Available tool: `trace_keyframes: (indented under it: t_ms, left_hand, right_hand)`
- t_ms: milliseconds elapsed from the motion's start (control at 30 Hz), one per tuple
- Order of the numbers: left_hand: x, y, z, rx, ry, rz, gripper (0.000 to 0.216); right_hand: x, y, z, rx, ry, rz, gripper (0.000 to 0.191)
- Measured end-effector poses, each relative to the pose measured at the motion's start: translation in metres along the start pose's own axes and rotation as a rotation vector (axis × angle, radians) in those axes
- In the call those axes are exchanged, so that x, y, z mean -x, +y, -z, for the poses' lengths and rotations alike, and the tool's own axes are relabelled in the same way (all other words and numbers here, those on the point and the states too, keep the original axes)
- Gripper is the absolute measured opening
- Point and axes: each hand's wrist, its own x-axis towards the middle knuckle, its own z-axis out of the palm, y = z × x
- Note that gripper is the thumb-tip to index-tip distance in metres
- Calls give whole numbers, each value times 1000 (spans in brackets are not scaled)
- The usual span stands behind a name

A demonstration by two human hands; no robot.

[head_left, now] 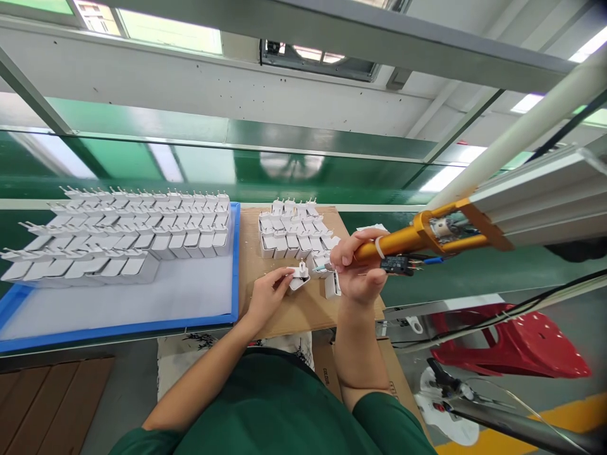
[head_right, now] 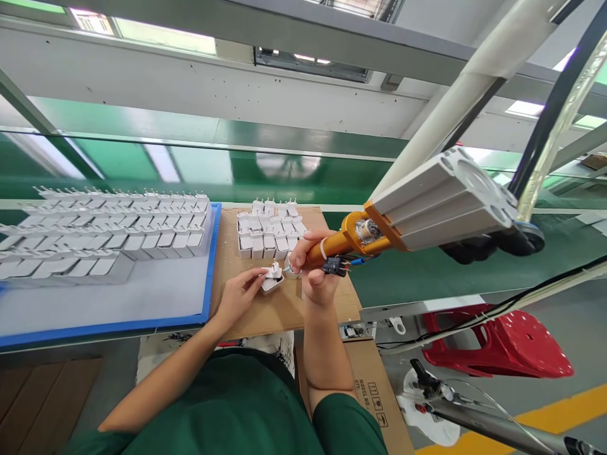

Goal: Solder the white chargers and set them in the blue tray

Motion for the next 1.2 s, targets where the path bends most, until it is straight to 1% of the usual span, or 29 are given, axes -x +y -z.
trace_keyframes:
  t_ms: [67,100,167,200,233,300,333,400,533,733,967,1100,1200]
  left_hand:
    - [0,0,-2,-85,-38,-22,32]
    - [0,0,-4,-139,-63,-29,39]
    - [1,0,-8,-257,-102,-34,60]
    - [1,-1,-11,-313,-110,-32,66]
    - [1,-1,-12,-357,-111,-25,67]
    - [0,1,-14,-389,-123,-15,56]
    - [0,2,-13,-373,-132,-12,50]
    - [1,6,-9,-299,-158,-9,46]
    - [4,16,3,-177,-150,24,46]
    - [5,28,16,-203,-108,-115,49]
    - [8,38,21,-265,-86,-214,53]
    - [8,41,22,-245,-99,-207,51]
    - [8,42,22,-244,-95,-200,50]
  right_hand:
    - [1,-1,0,18,11,-6,49]
    - [1,-2,-1,27,15,-10,50]
    - [2,-3,-2,40,21,-13,50]
    - [3,-4,-2,43,18,-9,50]
    - [3,-5,-2,44,10,-1,49]
    - [4,-7,-3,44,-7,24,47]
    - [5,-8,-3,46,-15,32,46]
    - [7,-10,-3,55,-18,43,46]
    - [9,-12,-4,60,-29,50,48]
    - [8,-12,-5,-7,-59,58,47]
    - [8,-12,-5,23,-63,34,48]
    - [7,-12,-4,10,-65,46,45]
    - [7,-11,-3,48,-56,42,47]
